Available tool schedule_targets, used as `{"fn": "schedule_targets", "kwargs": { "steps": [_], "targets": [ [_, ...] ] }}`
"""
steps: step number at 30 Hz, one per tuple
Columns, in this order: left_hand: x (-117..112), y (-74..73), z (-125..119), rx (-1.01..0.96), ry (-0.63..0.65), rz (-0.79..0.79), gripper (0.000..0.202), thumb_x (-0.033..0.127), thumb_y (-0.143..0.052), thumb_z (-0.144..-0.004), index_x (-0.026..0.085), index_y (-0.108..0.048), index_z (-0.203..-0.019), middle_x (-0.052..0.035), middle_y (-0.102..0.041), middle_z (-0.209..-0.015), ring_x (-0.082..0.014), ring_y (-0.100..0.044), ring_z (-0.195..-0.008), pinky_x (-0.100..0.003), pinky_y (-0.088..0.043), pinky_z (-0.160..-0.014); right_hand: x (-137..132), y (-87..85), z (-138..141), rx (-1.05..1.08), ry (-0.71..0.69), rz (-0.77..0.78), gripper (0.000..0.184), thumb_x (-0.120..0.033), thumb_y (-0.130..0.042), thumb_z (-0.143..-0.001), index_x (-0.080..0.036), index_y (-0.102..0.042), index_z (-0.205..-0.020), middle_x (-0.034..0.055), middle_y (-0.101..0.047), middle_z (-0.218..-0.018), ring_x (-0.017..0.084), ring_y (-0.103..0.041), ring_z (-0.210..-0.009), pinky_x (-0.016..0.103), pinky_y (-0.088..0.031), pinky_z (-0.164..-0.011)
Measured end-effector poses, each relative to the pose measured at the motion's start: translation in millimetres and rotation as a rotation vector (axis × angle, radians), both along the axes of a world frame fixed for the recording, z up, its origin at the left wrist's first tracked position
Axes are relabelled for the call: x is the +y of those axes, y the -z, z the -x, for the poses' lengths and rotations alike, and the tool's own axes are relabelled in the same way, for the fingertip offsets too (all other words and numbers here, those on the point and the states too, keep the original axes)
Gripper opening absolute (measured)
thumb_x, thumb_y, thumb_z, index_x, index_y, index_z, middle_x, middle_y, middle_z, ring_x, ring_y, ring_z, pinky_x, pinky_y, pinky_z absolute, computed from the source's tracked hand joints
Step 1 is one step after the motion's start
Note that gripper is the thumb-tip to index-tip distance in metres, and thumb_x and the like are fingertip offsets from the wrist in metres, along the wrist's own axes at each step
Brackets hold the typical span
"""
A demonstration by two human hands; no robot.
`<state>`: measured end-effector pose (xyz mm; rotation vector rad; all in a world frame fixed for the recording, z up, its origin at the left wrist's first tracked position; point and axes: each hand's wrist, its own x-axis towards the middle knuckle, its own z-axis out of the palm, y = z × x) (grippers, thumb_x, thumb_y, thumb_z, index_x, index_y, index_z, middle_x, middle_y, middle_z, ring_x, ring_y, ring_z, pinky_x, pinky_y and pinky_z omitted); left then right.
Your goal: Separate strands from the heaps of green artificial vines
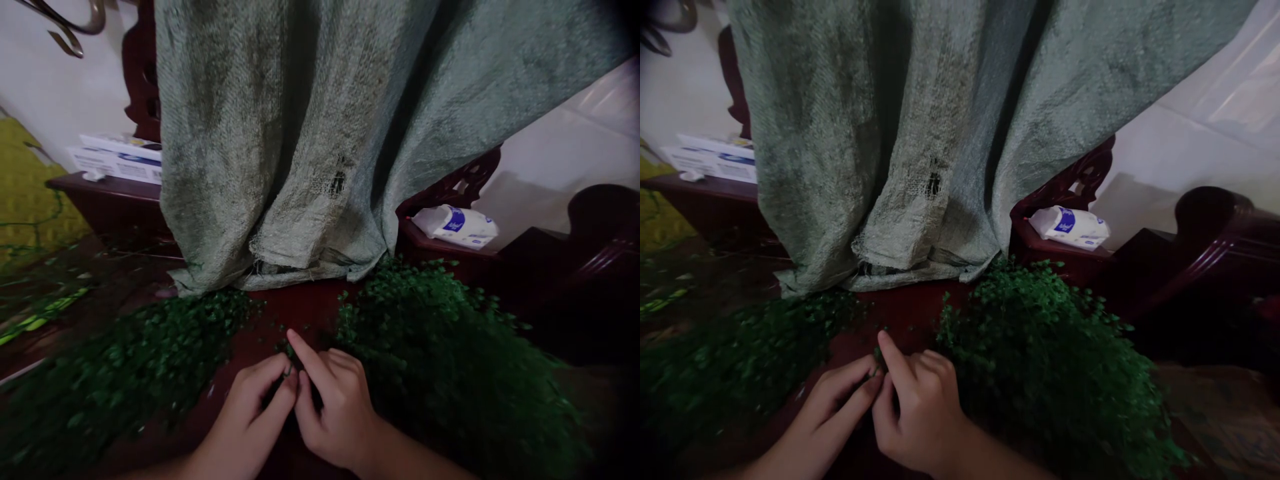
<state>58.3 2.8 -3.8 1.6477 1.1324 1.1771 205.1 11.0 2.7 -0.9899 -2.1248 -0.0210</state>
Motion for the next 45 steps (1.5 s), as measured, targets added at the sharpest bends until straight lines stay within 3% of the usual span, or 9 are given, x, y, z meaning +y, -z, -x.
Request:
{"fn": "schedule_targets", "kwargs": {
  "steps": [9, 17, 24, 31, 37, 41, 45],
  "targets": [
    [1, -0.8, 0, -0.029, 0.040, 0.123, 0.022, 0.032, -0.049, -0.090, 0.020, -0.054, -0.073, 0.0019, -0.057, -0.070, -0.0137, -0.051, -0.066, -0.020, -0.044, -0.061, 2, 0.1, 2, 0.015, 0.052, -0.001, 0.037, -0.012, -0.044, -0.085, -0.010, -0.061, -0.117, 0.0050, -0.071, -0.070, 0.017, -0.064, -0.054, 0.031, -0.051, -0.057],
    [3, -4.3, -1, -0.077, 0.063, 0.153, 0.027, 0.034, -0.048, -0.091, 0.019, -0.049, -0.068, 0.0024, -0.051, -0.067, -0.0128, -0.046, -0.063, -0.019, -0.041, -0.057, 2, 1.2, 5, 0.089, 0.113, -0.026, 0.021, -0.013, -0.047, -0.085, -0.016, -0.065, -0.096, 0.0034, -0.072, -0.071, 0.016, -0.067, -0.058, 0.029, -0.051, -0.060],
    [4, -2.1, -1, -0.073, 0.082, 0.165, 0.026, 0.034, -0.048, -0.091, 0.020, -0.051, -0.069, 0.0016, -0.055, -0.069, -0.0140, -0.051, -0.067, -0.020, -0.044, -0.061, 3, 2.5, 3, 0.093, 0.118, 0.048, 0.039, -0.013, -0.046, -0.085, -0.013, -0.051, -0.124, 0.0040, -0.069, -0.071, 0.016, -0.064, -0.059, 0.029, -0.053, -0.059],
    [2, -3.3, 0, -0.091, -0.004, 0.191, 0.014, 0.036, -0.048, -0.092, 0.023, -0.055, -0.094, 0.0000, -0.063, -0.090, -0.0158, -0.060, -0.085, -0.022, -0.049, -0.074, -3, -5.3, 3, 0.115, 0.039, 0.042, 0.028, -0.013, -0.047, -0.077, -0.016, -0.055, -0.104, 0.0052, -0.067, -0.079, 0.019, -0.063, -0.067, 0.033, -0.052, -0.064],
    [-3, 3.2, 2, -0.038, 0.013, 0.160, 0.023, 0.039, -0.050, -0.092, 0.026, -0.049, -0.111, -0.0029, -0.064, -0.104, -0.0189, -0.060, -0.104, -0.027, -0.049, -0.087, -4, -3.5, 5, 0.071, 0.014, -0.010, 0.030, -0.013, -0.050, -0.073, -0.016, -0.055, -0.103, 0.0048, -0.068, -0.078, 0.019, -0.062, -0.064, 0.034, -0.049, -0.062],
    [-6, 0.0, 3, -0.053, -0.021, 0.196, 0.024, 0.040, -0.046, -0.093, 0.026, -0.050, -0.112, -0.0042, -0.062, -0.113, -0.0194, -0.058, -0.110, -0.027, -0.049, -0.090, -1, 1.0, 4, 0.106, 0.098, -0.014, 0.027, -0.013, -0.052, -0.078, -0.017, -0.055, -0.105, 0.0036, -0.069, -0.078, 0.019, -0.064, -0.065, 0.033, -0.050, -0.063],
    [-3, -3.2, 2, -0.047, -0.049, 0.170, 0.021, 0.037, -0.045, -0.093, 0.025, -0.055, -0.106, -0.0047, -0.064, -0.110, -0.0187, -0.061, -0.100, -0.026, -0.050, -0.085, 0, 0.5, 4, 0.122, 0.115, -0.016, 0.026, -0.012, -0.051, -0.081, -0.018, -0.055, -0.107, 0.0036, -0.069, -0.079, 0.018, -0.065, -0.066, 0.032, -0.051, -0.064]
  ]
}}
